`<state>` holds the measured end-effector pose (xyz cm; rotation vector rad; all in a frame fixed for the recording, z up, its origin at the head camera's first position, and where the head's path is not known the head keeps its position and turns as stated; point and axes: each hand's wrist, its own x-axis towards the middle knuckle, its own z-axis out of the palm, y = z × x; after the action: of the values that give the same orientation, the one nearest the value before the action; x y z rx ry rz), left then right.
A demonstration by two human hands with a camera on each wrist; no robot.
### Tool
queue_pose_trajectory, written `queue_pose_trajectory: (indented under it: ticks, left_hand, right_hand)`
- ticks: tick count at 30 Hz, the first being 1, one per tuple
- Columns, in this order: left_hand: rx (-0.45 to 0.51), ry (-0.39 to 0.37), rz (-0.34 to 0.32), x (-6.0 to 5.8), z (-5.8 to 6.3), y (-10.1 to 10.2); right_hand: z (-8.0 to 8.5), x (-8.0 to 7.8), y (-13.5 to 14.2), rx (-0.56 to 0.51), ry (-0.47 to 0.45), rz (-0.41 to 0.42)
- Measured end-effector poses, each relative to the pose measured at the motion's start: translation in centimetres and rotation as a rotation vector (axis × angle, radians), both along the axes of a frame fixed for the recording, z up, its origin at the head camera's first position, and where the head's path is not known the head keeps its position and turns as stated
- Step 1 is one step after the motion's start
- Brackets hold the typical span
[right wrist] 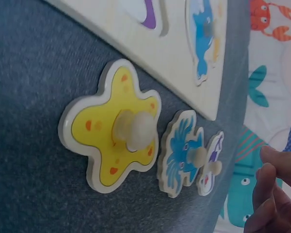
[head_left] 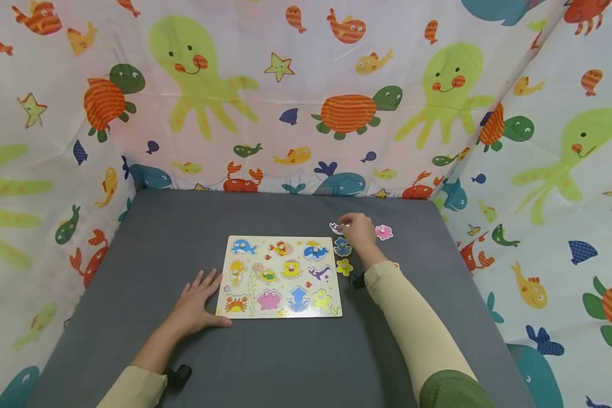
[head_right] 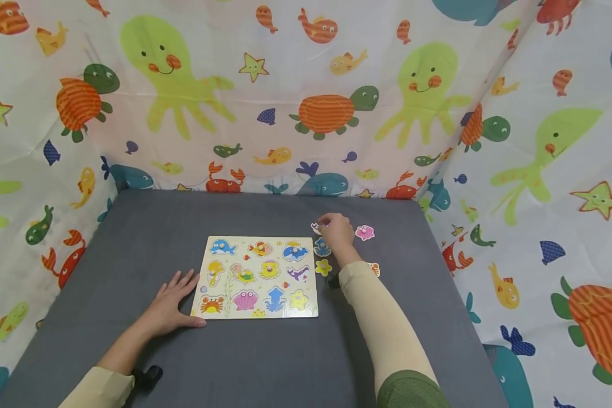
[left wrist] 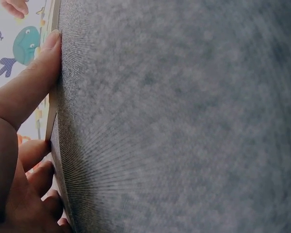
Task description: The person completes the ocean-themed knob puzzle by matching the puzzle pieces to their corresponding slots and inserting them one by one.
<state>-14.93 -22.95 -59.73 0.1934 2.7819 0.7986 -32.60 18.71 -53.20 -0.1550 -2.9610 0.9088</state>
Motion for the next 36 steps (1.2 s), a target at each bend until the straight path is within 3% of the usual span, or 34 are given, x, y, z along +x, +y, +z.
queue_pose_trajectory:
  ticks: [15, 27, 36]
  left_hand:
    - [-0.009, -0.025, -0.003, -0.1, 0.5, 0.1]
    - [-0.007, -0.02, 0.009, -0.1, 0.4, 0.0]
    - [-0.008, -0.023, 0.01, 0.0, 0.3, 0.0]
  right_hand:
    - [-1.7, -2.3, 0.5, 0.051, -0.194, -0.008]
    - [-2.5, -2.4, 0.4, 0.09, -0.161, -0.005]
    - [-2.8, -2.5, 0.8, 0.035, -0.142, -0.014]
